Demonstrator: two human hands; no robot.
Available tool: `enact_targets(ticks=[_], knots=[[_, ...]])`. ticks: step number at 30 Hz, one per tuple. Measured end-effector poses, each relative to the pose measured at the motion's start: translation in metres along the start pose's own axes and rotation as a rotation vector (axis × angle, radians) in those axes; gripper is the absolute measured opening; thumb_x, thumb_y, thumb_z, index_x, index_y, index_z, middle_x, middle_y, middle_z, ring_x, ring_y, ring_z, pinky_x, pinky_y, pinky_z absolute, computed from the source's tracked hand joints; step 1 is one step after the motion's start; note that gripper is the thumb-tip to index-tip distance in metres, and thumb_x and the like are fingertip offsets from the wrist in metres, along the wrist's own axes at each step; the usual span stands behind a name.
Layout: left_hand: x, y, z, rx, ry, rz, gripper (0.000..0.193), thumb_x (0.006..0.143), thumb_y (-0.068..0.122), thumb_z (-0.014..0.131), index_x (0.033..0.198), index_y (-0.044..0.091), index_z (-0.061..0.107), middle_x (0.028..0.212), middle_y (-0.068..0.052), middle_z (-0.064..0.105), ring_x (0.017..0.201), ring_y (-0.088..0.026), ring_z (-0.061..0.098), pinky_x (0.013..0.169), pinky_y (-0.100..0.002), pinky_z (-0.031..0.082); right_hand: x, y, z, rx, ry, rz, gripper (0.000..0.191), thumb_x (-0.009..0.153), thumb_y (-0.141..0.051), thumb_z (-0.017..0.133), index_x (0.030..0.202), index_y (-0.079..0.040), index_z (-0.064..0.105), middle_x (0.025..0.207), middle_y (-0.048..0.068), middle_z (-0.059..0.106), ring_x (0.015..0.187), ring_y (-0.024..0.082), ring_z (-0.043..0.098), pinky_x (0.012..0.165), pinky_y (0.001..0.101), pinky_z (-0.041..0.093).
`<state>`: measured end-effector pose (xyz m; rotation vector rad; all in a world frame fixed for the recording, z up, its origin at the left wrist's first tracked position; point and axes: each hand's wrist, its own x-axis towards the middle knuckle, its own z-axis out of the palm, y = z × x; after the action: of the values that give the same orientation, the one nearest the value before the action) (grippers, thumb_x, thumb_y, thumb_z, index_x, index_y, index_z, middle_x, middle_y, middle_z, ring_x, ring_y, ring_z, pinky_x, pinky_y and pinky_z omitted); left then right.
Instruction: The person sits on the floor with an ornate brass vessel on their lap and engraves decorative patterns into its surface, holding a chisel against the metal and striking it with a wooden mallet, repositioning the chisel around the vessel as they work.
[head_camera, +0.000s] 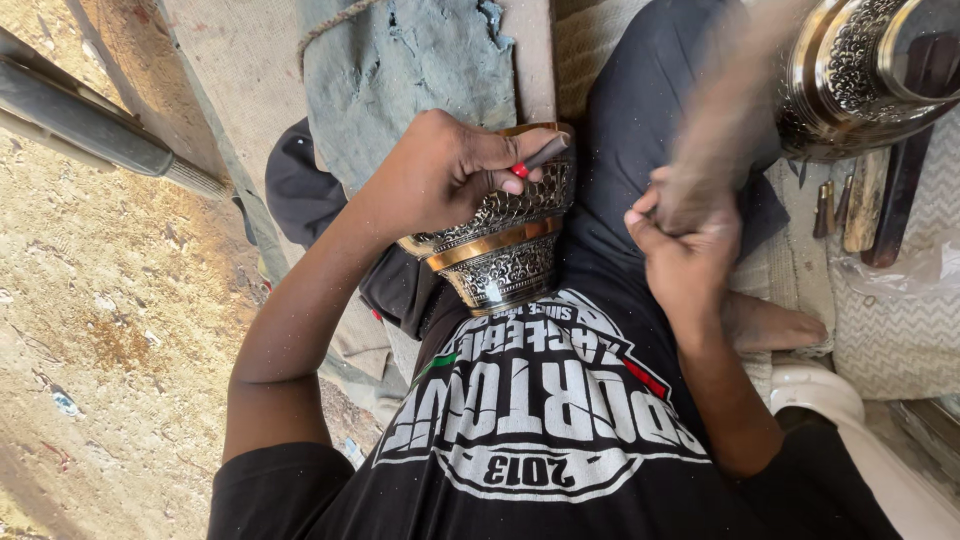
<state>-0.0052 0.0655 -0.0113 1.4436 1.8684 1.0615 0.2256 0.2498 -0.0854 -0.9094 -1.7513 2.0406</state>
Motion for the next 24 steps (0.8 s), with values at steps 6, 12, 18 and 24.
enact_targets(ticks=[6,12,18,24], knots=[[0.003,0.003,0.000,-0.057,-0.015,-0.036,0.042,0.076,-0.018,0.068,0.114,-0.001,0.074,0.103,-0.012,0.078,0.091,-0.019,0.079,0.083,-0.028,0.063,0.003,-0.001,0.001,0.131,-0.030,0.008,0.047,0.086,0.016,0.075,0.126,-0.004,0.061,0.102,0.002,0.068,0.096,0.010,0.066,0.087,0.0250,0.054],[0.002,0.002,-0.001,0.022,-0.034,-0.049,0.040,0.079,-0.015,0.072,0.113,0.006,0.076,0.100,-0.010,0.078,0.091,-0.020,0.079,0.081,-0.029,0.062,0.004,0.002,-0.001,0.009,-0.002,-0.090,0.045,0.089,0.015,0.075,0.128,-0.003,0.061,0.105,0.005,0.068,0.098,0.011,0.065,0.091,0.0267,0.054],[-0.003,0.004,0.009,0.083,0.063,-0.055,0.052,0.081,-0.014,0.070,0.128,0.009,0.070,0.103,-0.009,0.078,0.096,-0.019,0.079,0.082,-0.029,0.063,0.016,-0.010,-0.002,0.304,-0.001,-0.061,0.040,0.090,0.011,0.079,0.124,-0.007,0.068,0.097,0.009,0.073,0.090,0.017,0.071,0.087,0.0316,0.058],[-0.010,0.010,0.013,0.075,0.142,-0.065,0.061,0.081,-0.015,0.065,0.139,0.007,0.064,0.108,-0.010,0.078,0.097,-0.019,0.079,0.083,-0.030,0.063,0.014,-0.039,-0.010,-0.829,-0.127,-0.089,0.037,0.085,-0.002,0.082,0.119,-0.005,0.069,0.093,0.016,0.074,0.086,0.030,0.075,0.077,0.0382,0.055]])
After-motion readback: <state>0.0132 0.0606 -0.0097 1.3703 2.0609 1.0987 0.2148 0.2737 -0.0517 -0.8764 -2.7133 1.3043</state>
